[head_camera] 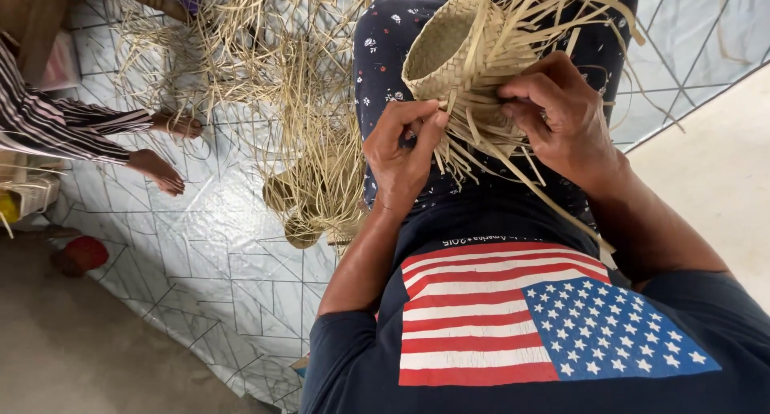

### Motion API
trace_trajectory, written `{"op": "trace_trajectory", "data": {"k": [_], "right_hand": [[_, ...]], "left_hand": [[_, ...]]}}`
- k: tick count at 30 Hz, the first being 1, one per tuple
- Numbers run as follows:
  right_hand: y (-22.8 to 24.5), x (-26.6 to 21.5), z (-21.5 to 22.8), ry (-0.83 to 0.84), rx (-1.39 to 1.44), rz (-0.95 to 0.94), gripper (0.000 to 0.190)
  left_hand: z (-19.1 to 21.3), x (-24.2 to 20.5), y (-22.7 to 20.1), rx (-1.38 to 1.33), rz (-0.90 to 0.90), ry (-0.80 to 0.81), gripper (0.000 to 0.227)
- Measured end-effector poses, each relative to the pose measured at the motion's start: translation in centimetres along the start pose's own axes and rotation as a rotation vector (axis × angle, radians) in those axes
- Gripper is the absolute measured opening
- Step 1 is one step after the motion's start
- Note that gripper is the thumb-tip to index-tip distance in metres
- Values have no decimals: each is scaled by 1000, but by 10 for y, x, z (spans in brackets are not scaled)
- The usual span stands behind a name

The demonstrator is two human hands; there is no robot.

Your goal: Hand-weaving dried straw or palm leaves to shape a cylindrical item like a hat or basket.

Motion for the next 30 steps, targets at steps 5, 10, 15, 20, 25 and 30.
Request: {"op": "trace_trajectory", "data": {"k": [5,10,15,20,25,30], "right_hand": [[13,1,3,3,16,73,21],[17,-5,5,-48,-86,164,23],[19,-13,1,-69,-199,256,27],[11,-19,-1,-133,-243,252,13],[-9,-22,-9,-143,-247,289,12],[3,-17,-3,-138,-269,312,12]], "left_hand": [[-7,-1,38,47,433,43,13],[-11,9,37,102,442,79,11],[-13,16,32,230,397,110,13],[-11,14,37,332,200,39,9],[-12,9,29,281,169,10,10],[-12,4,22,222,160,-47,12]]}}
Point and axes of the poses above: each hand's wrist, its own x-axis towards the middle knuckle, its own z-axis out of the back of the hand, y = z × x, the point moved 10 cm from there along x, towards the middle knuckle, and after that the axes turned 6 degrees about x, right-handed, at the moved point
